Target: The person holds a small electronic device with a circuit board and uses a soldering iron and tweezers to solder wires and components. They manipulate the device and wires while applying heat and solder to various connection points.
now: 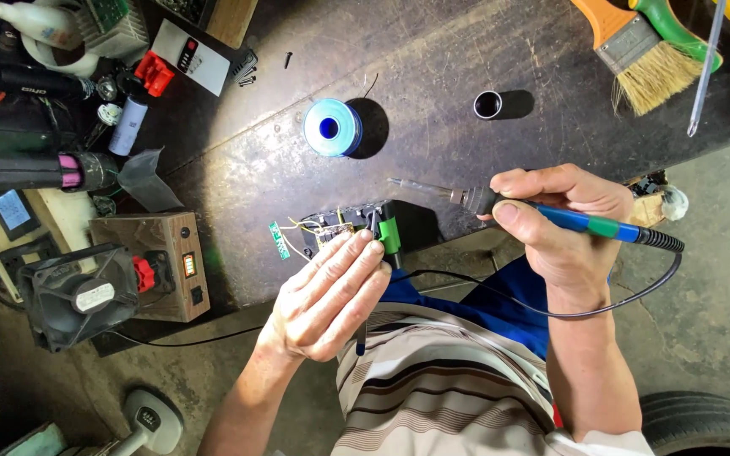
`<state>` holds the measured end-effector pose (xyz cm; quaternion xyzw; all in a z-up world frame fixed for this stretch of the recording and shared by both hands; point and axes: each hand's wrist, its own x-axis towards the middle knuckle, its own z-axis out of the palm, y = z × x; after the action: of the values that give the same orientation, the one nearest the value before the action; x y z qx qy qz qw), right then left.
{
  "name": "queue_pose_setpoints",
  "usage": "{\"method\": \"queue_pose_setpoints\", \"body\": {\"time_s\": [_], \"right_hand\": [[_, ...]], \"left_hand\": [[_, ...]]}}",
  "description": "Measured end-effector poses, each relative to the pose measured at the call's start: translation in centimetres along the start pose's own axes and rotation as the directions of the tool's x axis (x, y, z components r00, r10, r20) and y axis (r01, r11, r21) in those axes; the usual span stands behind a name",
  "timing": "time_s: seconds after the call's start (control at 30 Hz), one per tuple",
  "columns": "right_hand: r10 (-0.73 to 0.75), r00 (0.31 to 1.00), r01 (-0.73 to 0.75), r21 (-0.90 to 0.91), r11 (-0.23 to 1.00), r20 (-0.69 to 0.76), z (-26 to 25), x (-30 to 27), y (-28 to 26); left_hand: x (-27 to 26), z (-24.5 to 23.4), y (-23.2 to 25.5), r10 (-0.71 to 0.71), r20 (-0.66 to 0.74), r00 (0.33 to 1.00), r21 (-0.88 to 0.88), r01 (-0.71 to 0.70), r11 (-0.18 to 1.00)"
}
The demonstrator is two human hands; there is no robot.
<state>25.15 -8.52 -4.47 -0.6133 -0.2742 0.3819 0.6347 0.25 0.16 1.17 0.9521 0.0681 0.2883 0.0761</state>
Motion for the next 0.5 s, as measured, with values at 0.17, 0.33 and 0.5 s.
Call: {"method": "queue_pose_setpoints", "body": {"time_s": [0.17, 0.33, 0.5], "right_hand": [[0.006, 1.0, -0.006, 0.009, 1.0, -0.015, 0.02, -0.15, 0.19], [-0.004, 1.0, 0.005, 0.018, 1.0, -0.014, -0.03, -0.14, 0.27], [-0.013, 1.0, 0.014, 0.039, 0.999, -0.012, -0.11, -0.14, 0.55]], "left_hand": [[0.23, -0.21, 0.03, -0.009, 0.013, 1.0, -0.005, 0.009, 1.0], [0.15, -0.25, 0.07, -0.023, 0.023, 0.999, -0.028, 0.023, 0.999], [0.2, -0.18, 0.02, -0.019, 0.013, 1.0, -0.025, 0.019, 0.999]]}}
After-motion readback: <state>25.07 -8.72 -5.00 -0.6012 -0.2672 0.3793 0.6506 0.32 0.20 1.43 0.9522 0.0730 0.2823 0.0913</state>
